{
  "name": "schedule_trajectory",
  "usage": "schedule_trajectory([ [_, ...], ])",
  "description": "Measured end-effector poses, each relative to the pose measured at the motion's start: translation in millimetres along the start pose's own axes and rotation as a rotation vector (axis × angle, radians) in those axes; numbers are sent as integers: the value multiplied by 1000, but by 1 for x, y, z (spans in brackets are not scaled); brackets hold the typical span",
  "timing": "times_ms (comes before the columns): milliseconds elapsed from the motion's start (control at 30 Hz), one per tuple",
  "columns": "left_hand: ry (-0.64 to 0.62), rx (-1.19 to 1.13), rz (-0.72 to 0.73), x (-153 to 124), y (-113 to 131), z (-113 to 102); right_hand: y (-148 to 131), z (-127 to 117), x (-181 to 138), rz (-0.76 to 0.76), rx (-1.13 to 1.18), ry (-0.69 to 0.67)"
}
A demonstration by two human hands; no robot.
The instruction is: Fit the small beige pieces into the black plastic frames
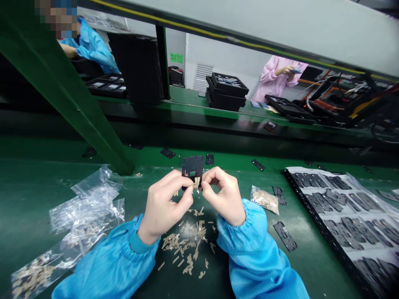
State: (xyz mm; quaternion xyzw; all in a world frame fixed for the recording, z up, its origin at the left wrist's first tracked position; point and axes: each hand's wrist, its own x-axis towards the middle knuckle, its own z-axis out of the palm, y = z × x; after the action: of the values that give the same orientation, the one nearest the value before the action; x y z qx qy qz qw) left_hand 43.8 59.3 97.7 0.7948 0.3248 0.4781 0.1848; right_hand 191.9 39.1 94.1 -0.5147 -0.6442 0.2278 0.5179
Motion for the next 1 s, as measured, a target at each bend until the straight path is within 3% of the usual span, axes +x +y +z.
schedule_trajectory([
  [400, -18, -49, -7, 1, 0, 0, 2, -1, 0, 27, -4, -28],
  [733, -54, -124, -90, 4, -3, -3, -3, -12, 0, 18, 26, -120],
  [1000, -61, -251, -168, 2, -6, -5, -6, -13, 0, 2, 61, -104],
])
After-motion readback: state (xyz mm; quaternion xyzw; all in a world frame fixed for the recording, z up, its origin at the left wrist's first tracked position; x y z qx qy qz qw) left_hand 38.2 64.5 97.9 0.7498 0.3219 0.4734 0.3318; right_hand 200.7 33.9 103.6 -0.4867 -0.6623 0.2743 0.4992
